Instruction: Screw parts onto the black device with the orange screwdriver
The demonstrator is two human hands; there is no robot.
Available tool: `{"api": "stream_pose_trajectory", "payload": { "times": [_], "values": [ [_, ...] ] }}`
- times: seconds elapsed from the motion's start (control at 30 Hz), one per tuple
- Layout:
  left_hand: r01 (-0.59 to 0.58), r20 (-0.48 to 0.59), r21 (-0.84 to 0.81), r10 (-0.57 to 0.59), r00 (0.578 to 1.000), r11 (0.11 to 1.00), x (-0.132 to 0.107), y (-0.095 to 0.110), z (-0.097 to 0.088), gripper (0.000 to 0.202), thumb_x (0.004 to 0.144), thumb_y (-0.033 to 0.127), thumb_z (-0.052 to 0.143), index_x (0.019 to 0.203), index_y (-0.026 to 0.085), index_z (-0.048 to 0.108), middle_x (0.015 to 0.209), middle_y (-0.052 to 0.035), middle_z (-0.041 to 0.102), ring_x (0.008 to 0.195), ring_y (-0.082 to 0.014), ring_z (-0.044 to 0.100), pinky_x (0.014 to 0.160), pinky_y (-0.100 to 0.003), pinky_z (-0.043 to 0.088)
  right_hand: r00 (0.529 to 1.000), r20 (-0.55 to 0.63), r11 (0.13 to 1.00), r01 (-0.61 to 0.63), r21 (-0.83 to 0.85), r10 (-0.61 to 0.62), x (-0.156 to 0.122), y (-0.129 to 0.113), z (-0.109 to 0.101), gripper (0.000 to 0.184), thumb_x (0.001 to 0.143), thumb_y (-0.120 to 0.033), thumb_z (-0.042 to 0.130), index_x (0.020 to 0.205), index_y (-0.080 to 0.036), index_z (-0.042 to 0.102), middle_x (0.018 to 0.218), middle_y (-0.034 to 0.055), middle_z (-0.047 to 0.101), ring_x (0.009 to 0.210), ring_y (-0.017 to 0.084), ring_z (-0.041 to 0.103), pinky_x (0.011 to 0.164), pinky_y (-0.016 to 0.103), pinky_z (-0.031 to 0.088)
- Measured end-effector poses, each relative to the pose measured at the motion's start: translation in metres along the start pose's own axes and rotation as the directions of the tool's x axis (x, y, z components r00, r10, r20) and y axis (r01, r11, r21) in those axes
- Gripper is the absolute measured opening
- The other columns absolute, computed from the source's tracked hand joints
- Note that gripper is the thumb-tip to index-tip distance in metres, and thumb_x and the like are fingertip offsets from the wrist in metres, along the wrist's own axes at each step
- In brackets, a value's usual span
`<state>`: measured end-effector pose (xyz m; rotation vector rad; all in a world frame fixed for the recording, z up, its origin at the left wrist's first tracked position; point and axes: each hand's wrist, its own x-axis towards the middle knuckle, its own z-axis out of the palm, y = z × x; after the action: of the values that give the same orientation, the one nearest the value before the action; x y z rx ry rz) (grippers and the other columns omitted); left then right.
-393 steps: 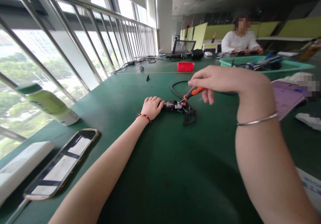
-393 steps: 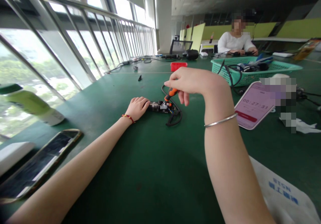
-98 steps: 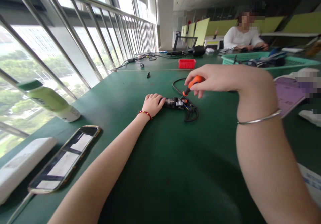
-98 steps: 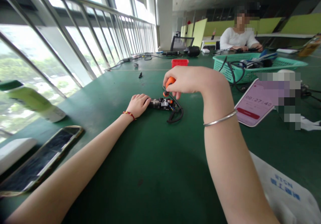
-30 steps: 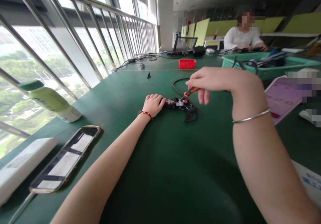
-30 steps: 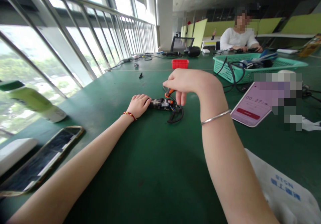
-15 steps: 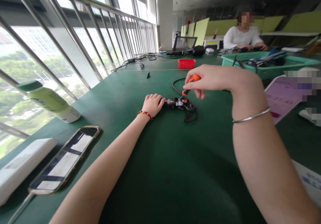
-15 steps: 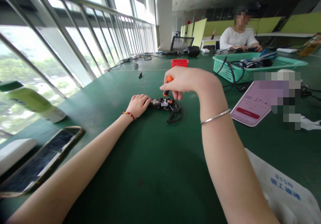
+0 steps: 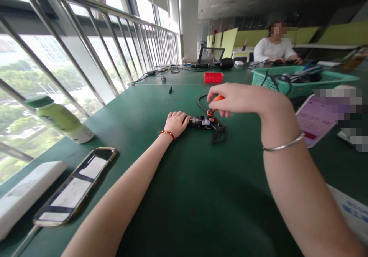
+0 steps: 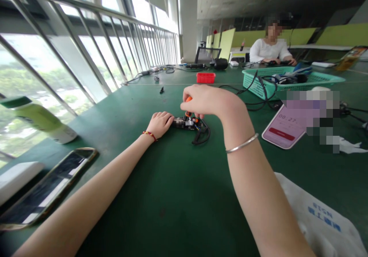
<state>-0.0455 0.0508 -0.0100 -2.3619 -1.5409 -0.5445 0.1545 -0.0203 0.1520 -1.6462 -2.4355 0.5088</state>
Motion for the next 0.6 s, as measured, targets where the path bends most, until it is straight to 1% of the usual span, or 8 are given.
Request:
{"api": "stream_pose_trajectory", "payload": {
  "times": [0.1, 0.17, 0.23, 0.33, 0.4, 0.47, 0.53, 0.6],
  "values": [
    [0.005, -0.001, -0.001, -0.005, 1.000, 1.000, -0.001, 0.000, -0.001, 0.039, 0.094, 0.039, 0.025, 0.093, 0.020, 0.059, 0.093, -0.0063, 0.061, 0.089, -0.0210, 0.053, 0.087, -0.037, 0.034, 0.994, 0.099, 0.999, 0.039, 0.011, -0.040, -0.004, -0.006, 0.002, 0.016, 0.079, -0.038, 0.052, 0.084, -0.024, 0.057, 0.064, 0.0014, 0.065, 0.058, 0.018, 0.062, 0.058, 0.030, 0.044],
    [0.008, -0.002, -0.006, -0.008, 1.000, 1.000, -0.002, 0.001, -0.001, 0.040, 0.094, 0.039, 0.025, 0.093, 0.020, 0.059, 0.093, -0.0062, 0.061, 0.089, -0.0209, 0.053, 0.087, -0.037, 0.034, 0.988, 0.145, 0.997, 0.051, 0.058, -0.059, -0.001, -0.009, 0.001, 0.020, 0.082, -0.040, 0.047, 0.078, -0.023, 0.056, 0.062, 0.0019, 0.065, 0.058, 0.018, 0.062, 0.059, 0.030, 0.045],
    [0.008, -0.002, -0.007, -0.008, 1.000, 1.000, -0.002, 0.000, -0.002, 0.039, 0.094, 0.039, 0.025, 0.092, 0.020, 0.060, 0.093, -0.0062, 0.061, 0.089, -0.0208, 0.053, 0.087, -0.037, 0.035, 0.989, 0.145, 0.995, 0.022, 0.094, -0.035, 0.007, -0.011, -0.003, 0.021, 0.083, -0.042, 0.046, 0.076, -0.023, 0.054, 0.060, 0.0020, 0.064, 0.055, 0.018, 0.062, 0.058, 0.030, 0.046],
    [0.004, -0.005, -0.012, -0.004, 1.000, 1.000, -0.002, -0.001, -0.002, 0.039, 0.094, 0.039, 0.025, 0.092, 0.020, 0.060, 0.093, -0.0060, 0.061, 0.089, -0.0205, 0.053, 0.087, -0.037, 0.034, 0.988, 0.157, 0.994, -0.028, 0.105, 0.011, 0.021, -0.014, -0.010, 0.020, 0.082, -0.039, 0.049, 0.076, -0.021, 0.053, 0.057, 0.0028, 0.063, 0.053, 0.017, 0.061, 0.055, 0.028, 0.044],
    [0.004, -0.007, -0.013, -0.004, 1.000, 1.000, -0.001, -0.001, -0.002, 0.039, 0.094, 0.039, 0.026, 0.092, 0.021, 0.060, 0.092, -0.0060, 0.061, 0.088, -0.0205, 0.053, 0.087, -0.037, 0.034, 0.992, 0.123, 0.989, -0.023, 0.149, 0.005, 0.025, -0.014, -0.009, 0.020, 0.083, -0.038, 0.047, 0.078, -0.020, 0.054, 0.052, 0.0019, 0.060, 0.050, 0.017, 0.059, 0.053, 0.027, 0.043],
    [0.002, -0.009, -0.011, -0.003, 1.000, 1.000, -0.001, -0.002, -0.002, 0.039, 0.094, 0.039, 0.025, 0.092, 0.020, 0.060, 0.092, -0.0062, 0.061, 0.088, -0.0206, 0.053, 0.087, -0.037, 0.035, 0.999, 0.026, 0.979, 0.014, 0.205, -0.019, 0.022, -0.007, -0.001, 0.023, 0.084, -0.039, 0.045, 0.078, -0.019, 0.054, 0.048, 0.0004, 0.057, 0.046, 0.014, 0.056, 0.051, 0.025, 0.043],
    [0.000, -0.012, -0.011, -0.001, 1.000, 1.000, -0.001, -0.002, -0.001, 0.040, 0.094, 0.039, 0.025, 0.093, 0.020, 0.060, 0.092, -0.0064, 0.061, 0.088, -0.0207, 0.053, 0.086, -0.037, 0.035, 0.995, -0.100, 0.968, 0.051, 0.245, -0.027, 0.012, 0.005, 0.011, 0.027, 0.086, -0.040, 0.042, 0.080, -0.018, 0.055, 0.046, -0.0011, 0.055, 0.042, 0.012, 0.053, 0.049, 0.023, 0.043],
    [0.001, -0.015, -0.015, -0.002, 1.000, 1.000, 0.000, -0.002, 0.000, 0.040, 0.094, 0.039, 0.026, 0.094, 0.020, 0.060, 0.092, -0.0065, 0.061, 0.088, -0.0210, 0.053, 0.086, -0.037, 0.035, 0.982, -0.184, 0.953, 0.097, 0.286, -0.045, -0.002, 0.022, 0.026, 0.029, 0.087, -0.039, 0.039, 0.085, -0.017, 0.057, 0.048, -0.0017, 0.054, 0.041, 0.010, 0.051, 0.047, 0.021, 0.042]
  ]
}}
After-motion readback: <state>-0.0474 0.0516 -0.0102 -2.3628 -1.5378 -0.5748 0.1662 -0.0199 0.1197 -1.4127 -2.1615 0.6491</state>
